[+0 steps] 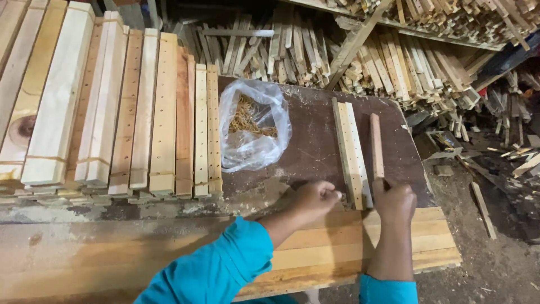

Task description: Applying rubber bands to individual wooden slats at a workbench

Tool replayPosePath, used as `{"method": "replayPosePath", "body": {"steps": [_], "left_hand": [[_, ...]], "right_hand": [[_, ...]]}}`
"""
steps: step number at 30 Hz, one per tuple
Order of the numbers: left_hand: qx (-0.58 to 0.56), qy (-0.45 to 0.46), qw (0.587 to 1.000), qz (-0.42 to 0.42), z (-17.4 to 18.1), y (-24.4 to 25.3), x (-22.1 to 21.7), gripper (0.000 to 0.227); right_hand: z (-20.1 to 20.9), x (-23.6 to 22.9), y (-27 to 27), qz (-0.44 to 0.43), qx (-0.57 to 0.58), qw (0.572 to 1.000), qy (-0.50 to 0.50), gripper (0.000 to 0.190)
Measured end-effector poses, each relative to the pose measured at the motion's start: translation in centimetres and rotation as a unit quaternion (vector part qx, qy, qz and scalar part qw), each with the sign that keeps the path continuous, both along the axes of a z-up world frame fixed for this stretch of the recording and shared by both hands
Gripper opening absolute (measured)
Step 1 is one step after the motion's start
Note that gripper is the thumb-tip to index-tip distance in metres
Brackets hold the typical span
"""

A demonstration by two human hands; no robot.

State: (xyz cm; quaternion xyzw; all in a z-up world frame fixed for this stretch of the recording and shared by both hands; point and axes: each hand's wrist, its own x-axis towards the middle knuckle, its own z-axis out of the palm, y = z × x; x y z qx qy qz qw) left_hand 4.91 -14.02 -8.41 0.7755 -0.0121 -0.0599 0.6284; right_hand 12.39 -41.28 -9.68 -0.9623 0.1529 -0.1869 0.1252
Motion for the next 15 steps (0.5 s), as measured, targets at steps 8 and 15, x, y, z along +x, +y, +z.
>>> {"method": "replayPosePath", "body": {"steps": [8, 15], "left_hand": [[-0.198, 0.092, 0.973, 0.072, 0.5, 0.6, 1.3, 0.062], [-0.383, 0.123, 0.912, 0.078, 3.2, 1.8, -0.8, 0.043]], "right_hand": [[10.0, -11.1, 17.4, 0.222, 0.128, 0.965, -0.058, 0.020], [6.5, -4.4, 8.4, 0.155, -0.148, 0.976, -0.032, 0.033]]}}
